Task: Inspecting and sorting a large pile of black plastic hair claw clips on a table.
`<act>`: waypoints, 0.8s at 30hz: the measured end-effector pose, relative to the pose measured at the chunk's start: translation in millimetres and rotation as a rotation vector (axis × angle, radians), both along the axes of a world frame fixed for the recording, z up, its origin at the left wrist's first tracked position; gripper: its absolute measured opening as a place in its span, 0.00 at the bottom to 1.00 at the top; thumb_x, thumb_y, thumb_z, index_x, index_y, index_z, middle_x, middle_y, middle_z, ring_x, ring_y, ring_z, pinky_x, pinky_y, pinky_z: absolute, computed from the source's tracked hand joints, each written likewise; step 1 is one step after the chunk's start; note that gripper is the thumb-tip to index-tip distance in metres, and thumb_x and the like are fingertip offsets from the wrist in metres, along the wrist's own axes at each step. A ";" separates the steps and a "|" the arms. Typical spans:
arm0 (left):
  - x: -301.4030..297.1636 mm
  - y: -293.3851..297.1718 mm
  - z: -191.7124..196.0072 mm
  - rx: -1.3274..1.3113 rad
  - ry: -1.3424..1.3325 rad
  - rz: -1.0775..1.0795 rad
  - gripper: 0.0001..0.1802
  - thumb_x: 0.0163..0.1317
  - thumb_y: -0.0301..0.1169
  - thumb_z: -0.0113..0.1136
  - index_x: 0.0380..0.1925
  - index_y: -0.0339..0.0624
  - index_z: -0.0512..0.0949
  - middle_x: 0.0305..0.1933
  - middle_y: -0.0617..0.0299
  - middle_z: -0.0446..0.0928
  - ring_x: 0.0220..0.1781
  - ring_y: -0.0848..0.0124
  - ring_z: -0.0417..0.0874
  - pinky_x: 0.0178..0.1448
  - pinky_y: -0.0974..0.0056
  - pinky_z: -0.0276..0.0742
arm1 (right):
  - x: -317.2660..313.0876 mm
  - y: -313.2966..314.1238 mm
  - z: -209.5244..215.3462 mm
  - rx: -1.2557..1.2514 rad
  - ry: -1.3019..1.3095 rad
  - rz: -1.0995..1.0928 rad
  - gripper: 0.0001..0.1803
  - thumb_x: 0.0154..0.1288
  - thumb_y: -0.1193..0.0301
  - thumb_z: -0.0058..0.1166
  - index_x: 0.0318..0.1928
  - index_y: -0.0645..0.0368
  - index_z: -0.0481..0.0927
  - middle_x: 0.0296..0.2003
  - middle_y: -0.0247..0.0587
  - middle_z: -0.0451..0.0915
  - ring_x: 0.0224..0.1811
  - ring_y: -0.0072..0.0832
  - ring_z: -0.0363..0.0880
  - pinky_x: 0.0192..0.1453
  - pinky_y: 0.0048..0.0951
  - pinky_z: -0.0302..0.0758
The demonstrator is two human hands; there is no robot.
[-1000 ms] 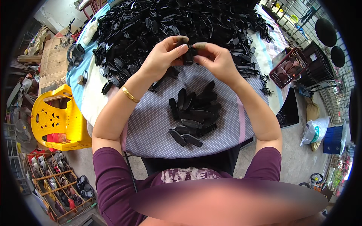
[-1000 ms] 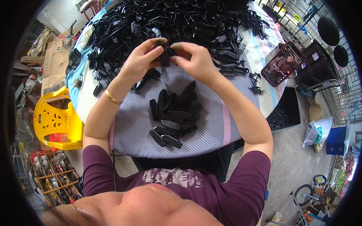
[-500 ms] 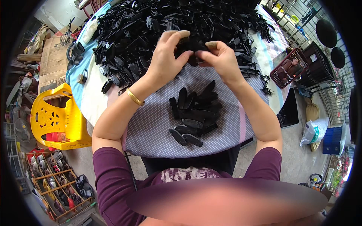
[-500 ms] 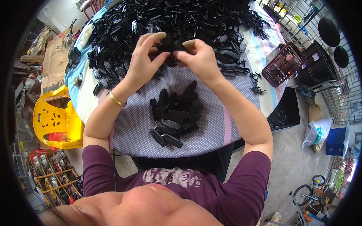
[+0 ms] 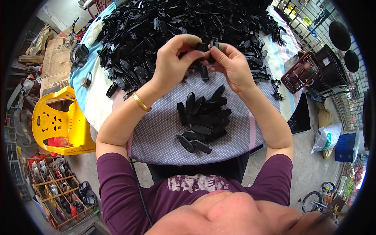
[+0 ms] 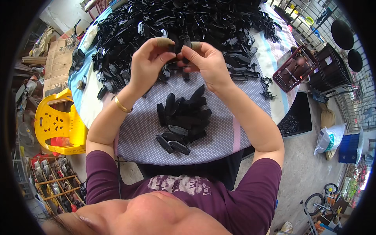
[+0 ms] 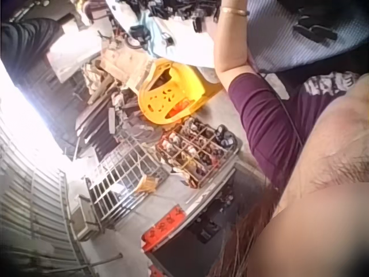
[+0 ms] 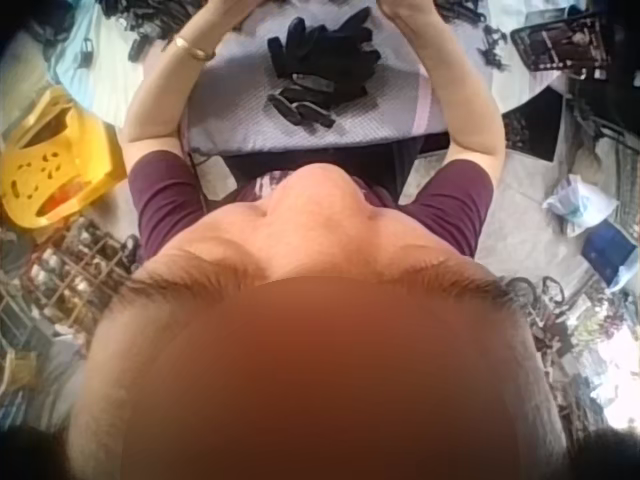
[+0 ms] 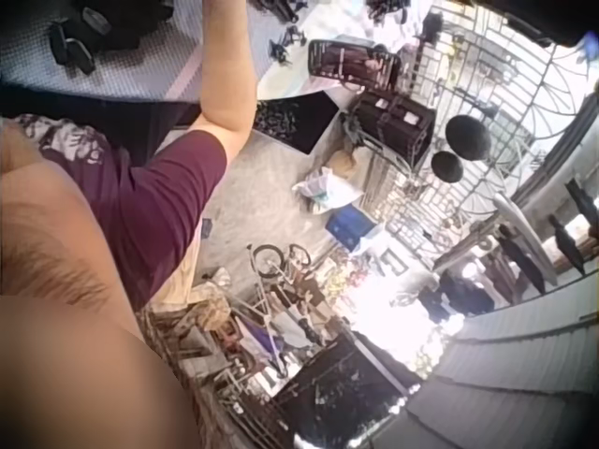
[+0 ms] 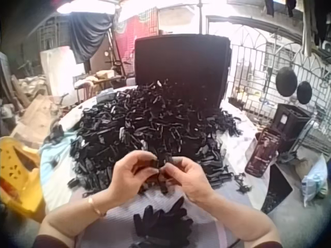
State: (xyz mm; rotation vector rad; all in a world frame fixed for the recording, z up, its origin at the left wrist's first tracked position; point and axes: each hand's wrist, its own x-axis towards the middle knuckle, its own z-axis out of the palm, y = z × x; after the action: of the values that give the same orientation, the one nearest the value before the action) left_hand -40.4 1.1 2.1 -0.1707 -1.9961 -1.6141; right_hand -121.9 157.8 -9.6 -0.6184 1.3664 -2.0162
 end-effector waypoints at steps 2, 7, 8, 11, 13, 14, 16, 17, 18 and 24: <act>-2.2 -8.6 -0.4 0.087 -0.093 -0.042 0.14 0.55 0.24 0.63 0.42 0.33 0.76 0.39 0.60 0.79 0.41 0.76 0.80 0.48 0.71 0.78 | 2.5 -0.7 0.4 0.062 0.258 -0.120 0.10 0.62 0.71 0.55 0.43 0.62 0.76 0.36 0.39 0.81 0.36 0.24 0.81 0.43 0.24 0.80; -0.8 -7.1 -2.0 0.143 -0.103 -0.097 0.16 0.56 0.24 0.62 0.45 0.34 0.76 0.39 0.61 0.80 0.39 0.76 0.81 0.48 0.72 0.78 | 10.5 -1.8 0.3 0.167 0.761 -0.295 0.15 0.54 0.76 0.62 0.42 0.65 0.76 0.35 0.39 0.82 0.36 0.21 0.81 0.40 0.21 0.78; -0.3 -6.0 -1.4 0.143 -0.111 -0.101 0.16 0.56 0.24 0.62 0.46 0.34 0.76 0.38 0.61 0.80 0.39 0.76 0.81 0.49 0.72 0.77 | 11.0 -1.3 0.6 0.203 0.823 -0.312 0.15 0.53 0.76 0.63 0.42 0.65 0.76 0.35 0.38 0.82 0.35 0.21 0.81 0.39 0.20 0.78; 0.5 -4.9 -2.3 0.229 -0.156 -0.071 0.15 0.56 0.24 0.62 0.45 0.33 0.77 0.39 0.59 0.81 0.40 0.76 0.81 0.49 0.73 0.77 | 11.5 -0.6 1.9 0.235 1.074 -0.385 0.15 0.51 0.75 0.65 0.40 0.65 0.77 0.31 0.36 0.81 0.32 0.19 0.80 0.35 0.19 0.77; 2.6 -0.4 -2.9 0.247 -0.137 -0.059 0.15 0.56 0.23 0.62 0.45 0.33 0.77 0.39 0.59 0.81 0.40 0.76 0.81 0.49 0.73 0.77 | 15.3 -2.2 1.0 0.225 1.061 -0.413 0.15 0.50 0.74 0.66 0.38 0.64 0.77 0.30 0.35 0.81 0.30 0.19 0.79 0.33 0.19 0.76; 3.6 2.1 -3.5 0.266 -0.119 -0.047 0.15 0.55 0.23 0.62 0.45 0.32 0.77 0.38 0.59 0.81 0.40 0.77 0.81 0.48 0.73 0.77 | 17.2 -2.9 0.4 0.217 1.049 -0.439 0.15 0.49 0.73 0.67 0.37 0.63 0.77 0.28 0.34 0.80 0.29 0.18 0.78 0.31 0.18 0.76; 6.4 5.4 0.5 0.273 -0.093 -0.049 0.15 0.55 0.23 0.62 0.45 0.32 0.78 0.38 0.59 0.81 0.40 0.77 0.81 0.48 0.73 0.77 | 20.1 -3.4 1.8 0.195 1.029 -0.461 0.15 0.49 0.72 0.68 0.37 0.63 0.77 0.29 0.33 0.80 0.28 0.17 0.77 0.31 0.18 0.75; 7.3 6.7 2.9 0.280 -0.068 -0.052 0.15 0.55 0.22 0.62 0.44 0.32 0.78 0.38 0.59 0.81 0.40 0.77 0.81 0.48 0.73 0.77 | 21.0 -2.8 2.8 0.174 1.009 -0.481 0.15 0.49 0.71 0.68 0.36 0.62 0.77 0.29 0.33 0.80 0.28 0.17 0.77 0.31 0.17 0.75; 7.5 6.8 4.0 0.281 -0.068 -0.053 0.15 0.55 0.22 0.62 0.44 0.32 0.78 0.38 0.59 0.81 0.40 0.77 0.81 0.48 0.73 0.77 | 21.1 -2.3 2.9 0.176 1.009 -0.482 0.15 0.49 0.71 0.68 0.36 0.62 0.77 0.29 0.33 0.80 0.28 0.17 0.77 0.31 0.17 0.75; 6.3 1.0 1.3 0.220 -0.103 -0.074 0.15 0.54 0.22 0.63 0.44 0.33 0.78 0.37 0.60 0.81 0.39 0.77 0.81 0.48 0.73 0.77 | 14.6 -2.5 -0.9 0.155 0.965 -0.468 0.15 0.49 0.70 0.68 0.36 0.62 0.77 0.29 0.33 0.80 0.27 0.16 0.76 0.30 0.17 0.74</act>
State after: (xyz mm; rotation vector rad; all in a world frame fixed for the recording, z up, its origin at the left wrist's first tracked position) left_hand -34.1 2.2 3.4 -0.0799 -1.8895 -1.9106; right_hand -107.4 155.3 -10.4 -1.4118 2.3713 -1.9726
